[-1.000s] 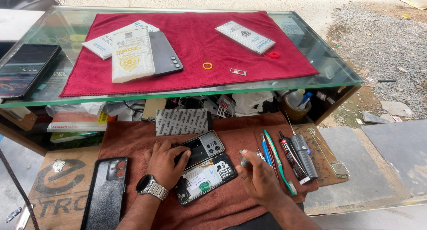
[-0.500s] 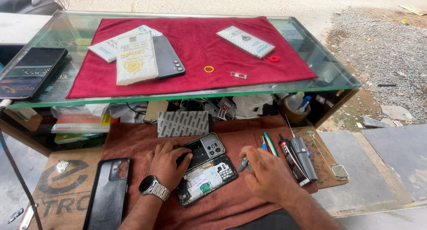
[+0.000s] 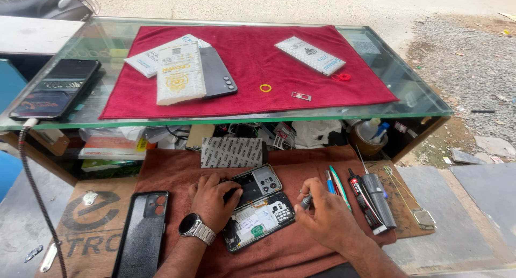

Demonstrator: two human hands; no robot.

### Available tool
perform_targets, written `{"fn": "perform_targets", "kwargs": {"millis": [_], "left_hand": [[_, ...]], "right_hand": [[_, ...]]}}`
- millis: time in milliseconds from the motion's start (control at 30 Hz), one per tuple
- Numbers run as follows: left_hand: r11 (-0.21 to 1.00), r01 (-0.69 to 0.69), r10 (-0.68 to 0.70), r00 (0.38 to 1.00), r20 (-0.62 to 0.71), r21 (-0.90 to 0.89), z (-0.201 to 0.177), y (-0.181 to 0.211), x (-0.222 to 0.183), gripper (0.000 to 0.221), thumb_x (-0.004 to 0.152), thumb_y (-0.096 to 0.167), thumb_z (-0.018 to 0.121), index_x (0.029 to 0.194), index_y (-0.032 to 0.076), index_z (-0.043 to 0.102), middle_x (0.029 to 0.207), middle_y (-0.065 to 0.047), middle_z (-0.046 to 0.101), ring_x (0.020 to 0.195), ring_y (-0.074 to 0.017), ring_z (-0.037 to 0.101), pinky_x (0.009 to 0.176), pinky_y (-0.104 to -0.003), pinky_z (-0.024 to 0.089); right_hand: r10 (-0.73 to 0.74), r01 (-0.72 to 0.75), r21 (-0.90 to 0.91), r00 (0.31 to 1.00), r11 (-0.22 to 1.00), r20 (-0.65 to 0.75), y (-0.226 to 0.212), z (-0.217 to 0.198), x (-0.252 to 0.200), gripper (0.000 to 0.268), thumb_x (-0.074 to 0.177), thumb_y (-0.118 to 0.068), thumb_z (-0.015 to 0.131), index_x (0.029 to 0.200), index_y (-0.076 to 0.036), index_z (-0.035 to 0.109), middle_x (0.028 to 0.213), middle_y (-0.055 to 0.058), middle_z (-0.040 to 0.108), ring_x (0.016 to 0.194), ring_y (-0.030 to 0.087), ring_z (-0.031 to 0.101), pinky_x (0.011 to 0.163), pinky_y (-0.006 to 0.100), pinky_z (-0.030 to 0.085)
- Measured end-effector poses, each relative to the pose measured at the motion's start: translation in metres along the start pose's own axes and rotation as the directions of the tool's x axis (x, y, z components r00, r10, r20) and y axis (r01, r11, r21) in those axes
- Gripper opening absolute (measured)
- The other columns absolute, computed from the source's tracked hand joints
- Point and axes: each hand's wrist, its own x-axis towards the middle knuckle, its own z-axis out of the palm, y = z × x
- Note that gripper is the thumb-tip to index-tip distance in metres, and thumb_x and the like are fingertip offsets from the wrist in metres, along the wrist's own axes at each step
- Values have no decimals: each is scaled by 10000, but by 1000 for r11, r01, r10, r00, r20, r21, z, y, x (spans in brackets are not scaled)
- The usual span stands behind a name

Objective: The person disassembles a mobile phone by removing the back panel, unscrewing internal components with a screwdriver, and prying out the battery using a thin tool.

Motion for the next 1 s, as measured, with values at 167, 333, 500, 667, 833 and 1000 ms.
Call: {"fn": "perform_targets", "kwargs": {"millis": [167, 333, 500, 667, 833, 1000], "left_hand": [[999, -27, 25, 999, -43, -38, -5, 1, -3, 279, 793, 389, 795, 1039, 259, 810, 1216, 34, 659, 1194, -227, 520, 1020, -485, 310], [997, -54, 50, 996, -68, -58, -8, 2, -4, 356, 725, 404, 851, 1049, 262, 809, 1196, 21, 637, 1187, -235, 513, 1015, -484, 307], [994, -85, 77, 991, -111, -67, -5, -1, -4, 204, 752, 395, 830, 916, 273, 830, 1219, 43, 647, 1195, -235, 508, 1016, -495, 298], [998, -48, 43, 993, -114, -38, 2, -5, -3, 164, 776, 381, 813, 902, 276, 826, 1208, 55, 655, 1211, -223, 515, 1011, -497, 309], [1000, -19, 19, 997, -70, -1, 3, -6, 0, 230, 772, 408, 811, 972, 295, 827, 1201, 43, 646, 1205, -230, 513, 1026, -501, 310], [1000, -13, 13, 998, -54, 8, 3, -5, 0, 260, 785, 441, 796, 990, 282, 824, 1215, 37, 642, 1217, -231, 510, 1042, -497, 308]], "right_hand": [[-82, 158, 523, 983, 838, -165, 14, 20, 24, 318, 877, -51, 597, 1107, -36, 378, 1096, 174, 660, 868, 164, 708, 725, 313, 643], [-104, 90, 820, 994, 565, -38, 20, 71, 55, 363, 892, 14, 537, 1170, -41, 310, 1232, 244, 583, 941, 205, 685, 848, 348, 643], [-96, 37, 815, 995, 578, 23, 21, 90, 59, 367, 914, 18, 557, 1172, -49, 306, 1268, 229, 574, 966, 182, 686, 867, 344, 640], [-98, 217, 668, 972, 712, -213, 35, 63, 49, 432, 980, -52, 593, 1337, -25, 351, 1091, 160, 658, 823, 132, 630, 722, 283, 585], [-242, 308, 234, 932, 922, -269, 43, 26, 25, 538, 972, -122, 611, 1433, -3, 361, 920, 80, 677, 788, 116, 664, 666, 266, 556], [-280, 315, 165, 938, 935, -207, 40, 20, 15, 470, 987, -149, 596, 1394, -9, 407, 866, 64, 696, 759, 138, 689, 676, 286, 564]]}}
